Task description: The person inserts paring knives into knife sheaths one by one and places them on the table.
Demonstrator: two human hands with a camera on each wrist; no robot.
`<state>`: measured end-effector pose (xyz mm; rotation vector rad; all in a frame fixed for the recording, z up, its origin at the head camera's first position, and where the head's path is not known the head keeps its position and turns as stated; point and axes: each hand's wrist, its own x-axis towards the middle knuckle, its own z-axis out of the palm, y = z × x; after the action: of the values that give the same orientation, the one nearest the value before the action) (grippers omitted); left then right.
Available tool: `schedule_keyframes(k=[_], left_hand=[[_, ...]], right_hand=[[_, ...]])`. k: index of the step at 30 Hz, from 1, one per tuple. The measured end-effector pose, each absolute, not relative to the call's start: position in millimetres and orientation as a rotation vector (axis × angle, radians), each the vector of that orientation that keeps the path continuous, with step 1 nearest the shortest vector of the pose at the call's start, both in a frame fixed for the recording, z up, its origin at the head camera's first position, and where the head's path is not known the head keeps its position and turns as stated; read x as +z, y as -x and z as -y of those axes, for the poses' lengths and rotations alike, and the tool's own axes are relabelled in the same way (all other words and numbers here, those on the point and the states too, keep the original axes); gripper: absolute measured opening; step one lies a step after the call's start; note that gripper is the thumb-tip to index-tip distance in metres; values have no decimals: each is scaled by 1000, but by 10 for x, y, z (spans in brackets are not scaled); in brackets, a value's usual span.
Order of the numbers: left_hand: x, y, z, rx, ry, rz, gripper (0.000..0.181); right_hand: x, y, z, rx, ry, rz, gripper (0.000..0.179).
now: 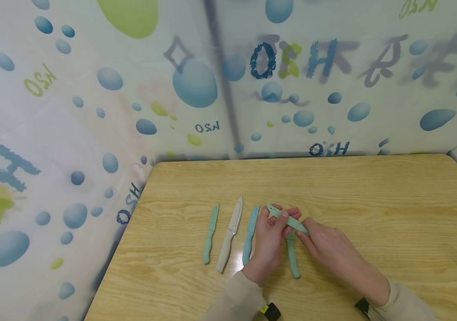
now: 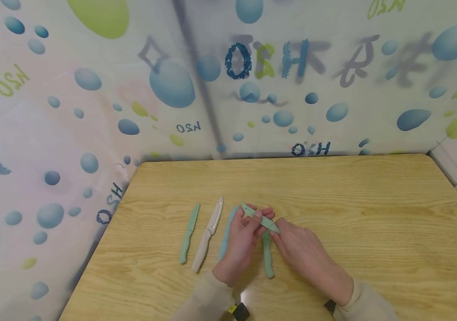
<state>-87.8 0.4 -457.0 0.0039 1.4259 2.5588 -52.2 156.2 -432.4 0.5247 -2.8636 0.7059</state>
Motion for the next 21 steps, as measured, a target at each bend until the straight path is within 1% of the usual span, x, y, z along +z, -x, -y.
schedule_keyframes(k=[4,6,9,13,15,21], left_hand=[[-4563,900,21,2497,-86,-1488,16],[-4546,914,35,2458,-123,-1521,19],[-4512,944,64,2404,-129,-1555,27],[-4470,1011,161,2393,-62,-1540,40],[-4459,1059,250,2400,-42,-1556,43],[-4413,1177,588,2388,-46,-1724,32]], right_hand=[[-4314,523,-1586,647,-518,2880,23],[-4306,525,-1604,599,-507,2888,25],[-4297,531,-1638,533,-491,2886,25],[-4299,530,-1717,485,-470,2899,22],[-4308,531,-1775,468,-467,2924,25],[-4369,579,-1921,511,-462,3119,43]])
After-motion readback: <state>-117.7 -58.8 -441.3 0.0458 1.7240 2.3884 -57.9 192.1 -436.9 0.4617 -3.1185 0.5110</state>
